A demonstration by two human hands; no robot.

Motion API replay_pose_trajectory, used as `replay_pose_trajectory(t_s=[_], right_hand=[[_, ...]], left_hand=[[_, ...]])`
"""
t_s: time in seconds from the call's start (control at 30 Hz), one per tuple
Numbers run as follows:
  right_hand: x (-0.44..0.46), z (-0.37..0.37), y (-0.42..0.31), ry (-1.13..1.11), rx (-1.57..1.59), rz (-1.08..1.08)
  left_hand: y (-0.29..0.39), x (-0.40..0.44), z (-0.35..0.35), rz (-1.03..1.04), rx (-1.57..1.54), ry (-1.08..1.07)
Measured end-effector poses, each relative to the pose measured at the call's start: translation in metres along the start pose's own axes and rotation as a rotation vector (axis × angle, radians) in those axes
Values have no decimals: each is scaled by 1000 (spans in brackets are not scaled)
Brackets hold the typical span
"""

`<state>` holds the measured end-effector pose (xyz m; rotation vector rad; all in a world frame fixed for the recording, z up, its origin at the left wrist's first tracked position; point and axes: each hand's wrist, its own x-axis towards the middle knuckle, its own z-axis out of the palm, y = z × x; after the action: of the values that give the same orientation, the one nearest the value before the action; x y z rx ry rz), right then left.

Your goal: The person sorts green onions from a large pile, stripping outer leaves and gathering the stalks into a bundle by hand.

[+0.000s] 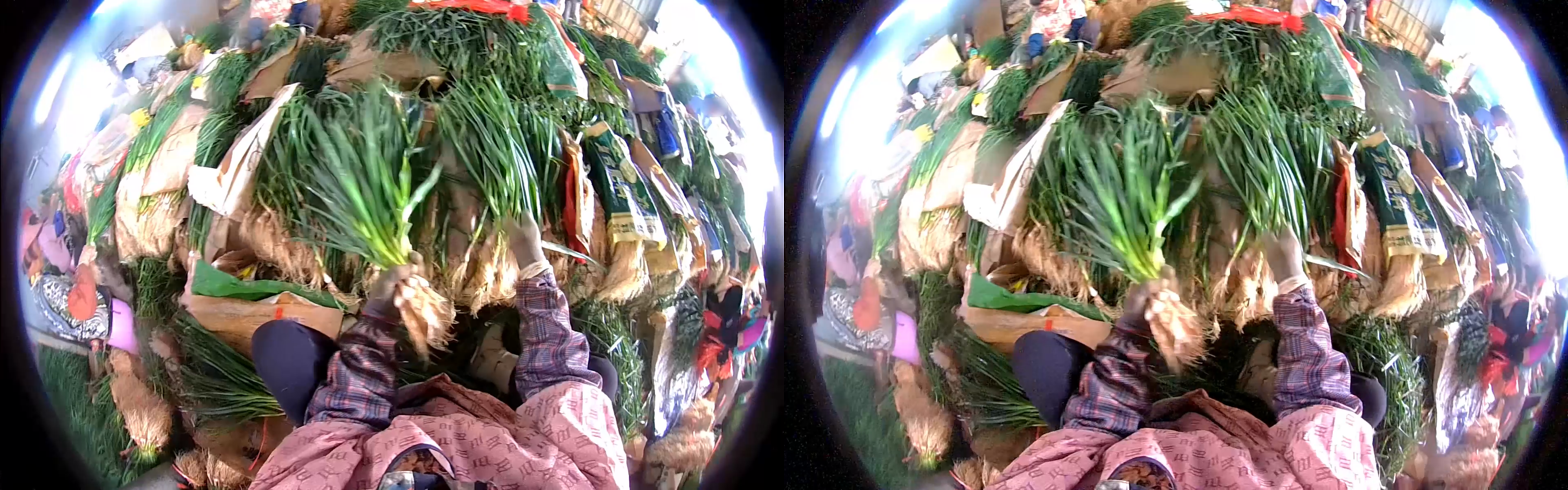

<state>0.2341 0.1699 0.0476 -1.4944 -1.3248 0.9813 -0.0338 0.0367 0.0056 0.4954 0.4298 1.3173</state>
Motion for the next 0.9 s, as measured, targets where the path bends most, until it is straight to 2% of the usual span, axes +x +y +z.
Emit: replay_pose_trajectory(t_s=[0.03, 0.07, 0.1, 0.13, 0.2, 0.27, 0.33, 0.37, 0.43, 0.47, 0.5, 0.57, 0.6, 0.67, 0.7, 0.73, 0.77, 0.83, 0.87, 0.9], right_hand=[[-22, -3, -53, -31, -113, -3], [-36, -6, -99, -65, -223, 4], [-19, 1, -69, 26, -293, -176], [-11, 2, -42, 59, -627, -357], [-61, 11, -80, 19, -955, -109], [-68, 15, -48, 232, -1018, -330], [-85, 15, -57, 120, -966, -293], [-91, 20, -53, 156, -937, -353], [-107, 35, -48, 92, -912, -413], [-113, 44, -43, 56, -914, -466], [-122, 54, -45, -34, -947, -431], [-143, 60, -73, -288, -999, -413], [-143, 60, -72, -401, -874, -465], [-126, 51, -75, -574, -565, -428], [-108, 50, -56, -442, -419, -405], [-100, 48, -81, -375, -572, -249], [-82, 52, -66, -332, -504, -333], [-62, 65, -52, -525, -173, -81], [-60, 70, -45, -704, -10, 70], [-58, 74, -41, -858, 128, 248]], left_hand=[[19, -8, 26, -7, -48, 42], [22, -10, 22, -11, -171, -62], [23, -8, 14, -49, -208, -81], [25, -4, 8, -79, -241, -108], [27, -9, 5, -79, -258, -79], [25, -20, 11, -90, -231, 82], [22, -22, 14, -151, -253, 145], [18, -21, 13, -166, -231, 97], [9, -19, 9, -193, -183, -1], [-4, -14, -16, -214, -207, -102], [-1, -17, 14, -199, -120, 48], [-7, -20, 10, -191, -73, 97], [-4, -21, 18, -194, -33, 136], [-6, -19, 2, -110, 108, 76], [5, -21, 8, -180, 224, 173], [3, -22, 8, -108, 169, 132], [-1, -23, 10, -37, 116, 89], [-3, -23, 2, 55, 88, 20], [-5, -25, -5, -26, 15, 24], [10, -30, 18, -104, -58, 27]])
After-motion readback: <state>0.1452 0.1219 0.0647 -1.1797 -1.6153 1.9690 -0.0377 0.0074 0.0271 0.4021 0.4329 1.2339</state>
